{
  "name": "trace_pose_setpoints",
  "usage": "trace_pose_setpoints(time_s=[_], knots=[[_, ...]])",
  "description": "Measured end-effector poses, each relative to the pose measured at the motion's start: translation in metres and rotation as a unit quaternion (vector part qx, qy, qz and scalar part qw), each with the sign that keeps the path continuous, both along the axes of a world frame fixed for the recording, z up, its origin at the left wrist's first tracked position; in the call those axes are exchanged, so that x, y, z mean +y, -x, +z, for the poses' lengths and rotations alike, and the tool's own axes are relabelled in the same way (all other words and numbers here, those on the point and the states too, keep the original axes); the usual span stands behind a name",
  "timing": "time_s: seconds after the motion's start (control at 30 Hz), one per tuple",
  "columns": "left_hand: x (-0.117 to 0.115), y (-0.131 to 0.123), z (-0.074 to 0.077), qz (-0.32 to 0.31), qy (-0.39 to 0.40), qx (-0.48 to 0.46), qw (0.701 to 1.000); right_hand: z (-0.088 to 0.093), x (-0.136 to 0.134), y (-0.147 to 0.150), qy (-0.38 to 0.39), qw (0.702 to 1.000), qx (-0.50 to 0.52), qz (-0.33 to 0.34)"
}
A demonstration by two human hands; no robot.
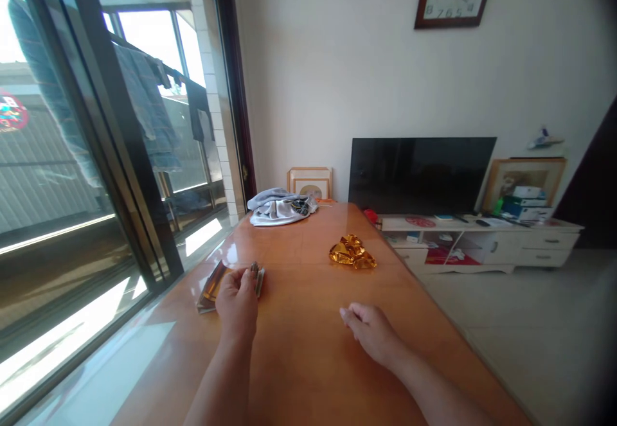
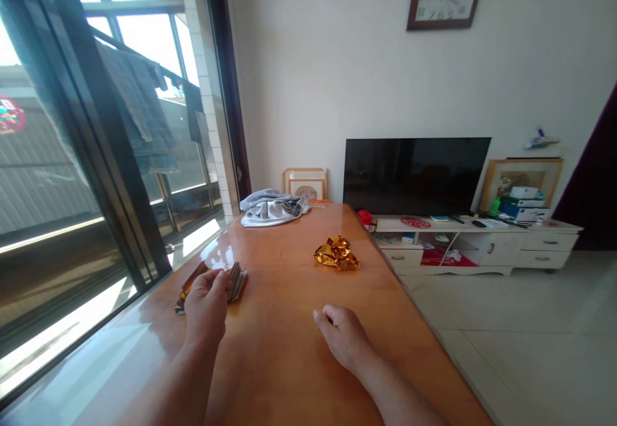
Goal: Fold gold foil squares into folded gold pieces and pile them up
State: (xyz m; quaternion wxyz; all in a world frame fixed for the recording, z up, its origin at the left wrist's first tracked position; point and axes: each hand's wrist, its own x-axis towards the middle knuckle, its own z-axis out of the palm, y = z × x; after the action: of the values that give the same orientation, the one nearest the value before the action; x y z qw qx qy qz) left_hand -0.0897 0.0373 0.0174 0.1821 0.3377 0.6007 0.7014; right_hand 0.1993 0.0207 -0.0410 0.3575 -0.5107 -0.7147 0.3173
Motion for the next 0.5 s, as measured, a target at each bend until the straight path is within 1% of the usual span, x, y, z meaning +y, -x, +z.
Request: trace_pose_setpoints(time_s=[0.1, 0.2, 0.27, 0.37, 0.43, 0.5], knots=[[-0.005, 0.01, 0.005, 0.069, 0.015, 0.061, 0.996, -0.001, -0.001, -0.001, -0.011, 0.999, -0.027, 0.013], [-0.009, 0.018, 0.007, 0.116, 0.059, 0.132, 0.983, -0.001, -0.003, -0.003, -0.03, 0.997, -0.066, 0.034], [-0.012, 0.019, 0.008, 0.126, 0.087, 0.194, 0.969, -0.001, -0.004, -0.003, -0.045, 0.995, -0.085, 0.04], [-0.015, 0.017, 0.008, 0.126, 0.145, 0.298, 0.935, -0.001, -0.005, -0.004, -0.054, 0.993, -0.093, 0.043], [-0.016, 0.013, 0.008, 0.121, 0.185, 0.33, 0.918, 0.0, -0.006, -0.003, -0.055, 0.993, -0.091, 0.045], [-0.015, 0.011, 0.007, 0.113, 0.201, 0.333, 0.914, 0.002, -0.007, -0.003, -0.052, 0.993, -0.091, 0.046]])
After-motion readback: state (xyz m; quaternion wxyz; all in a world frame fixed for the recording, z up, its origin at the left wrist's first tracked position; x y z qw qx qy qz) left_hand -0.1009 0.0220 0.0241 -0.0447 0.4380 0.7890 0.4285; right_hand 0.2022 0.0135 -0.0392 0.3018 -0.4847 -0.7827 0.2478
